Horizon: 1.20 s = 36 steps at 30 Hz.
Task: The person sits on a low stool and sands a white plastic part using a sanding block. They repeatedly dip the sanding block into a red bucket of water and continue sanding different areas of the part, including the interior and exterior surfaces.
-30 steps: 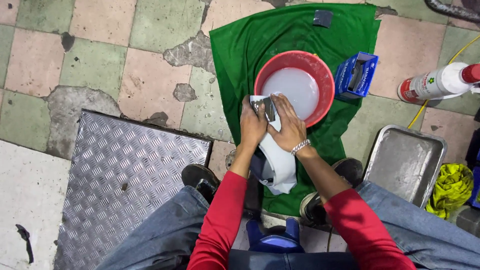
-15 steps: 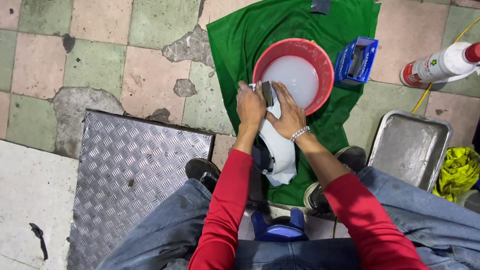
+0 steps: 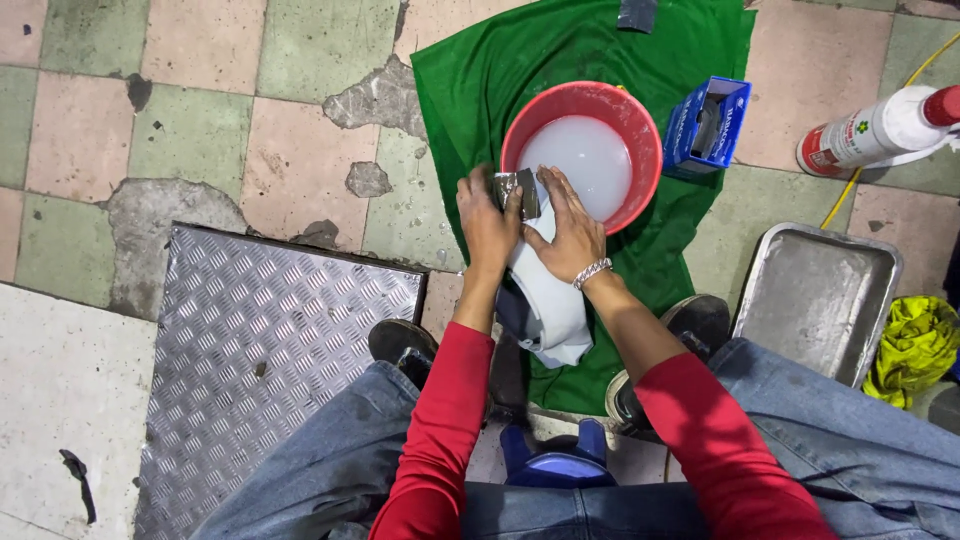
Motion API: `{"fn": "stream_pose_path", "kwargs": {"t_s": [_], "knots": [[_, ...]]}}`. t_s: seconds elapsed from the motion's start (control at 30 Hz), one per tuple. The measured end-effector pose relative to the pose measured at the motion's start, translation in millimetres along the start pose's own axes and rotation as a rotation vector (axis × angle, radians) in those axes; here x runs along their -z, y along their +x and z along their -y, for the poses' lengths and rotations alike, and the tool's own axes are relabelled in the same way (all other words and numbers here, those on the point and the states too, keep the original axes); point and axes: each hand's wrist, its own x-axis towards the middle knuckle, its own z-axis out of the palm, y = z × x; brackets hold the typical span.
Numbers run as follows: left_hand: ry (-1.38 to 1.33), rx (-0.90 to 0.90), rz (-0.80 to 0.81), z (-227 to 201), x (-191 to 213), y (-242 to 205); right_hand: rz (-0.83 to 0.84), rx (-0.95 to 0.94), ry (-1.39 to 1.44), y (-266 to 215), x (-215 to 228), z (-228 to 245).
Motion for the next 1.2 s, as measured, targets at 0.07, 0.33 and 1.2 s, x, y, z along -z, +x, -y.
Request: {"fn": "stream_pose_path", "kwargs": {"t_s": [0.07, 0.33, 1.2], "knots": [[0.021, -0.015, 0.015, -25, 7, -2, 0.004, -0.015, -0.016, 2, -5, -7], [0.097, 0.007, 0.063, -8, -1, 9, -0.004, -0.031, 0.006, 2, -11, -10], [-0.118, 0.015, -0.015, -7, 8, 5, -0.043, 0.023, 0.054, 3, -9, -9]]}}
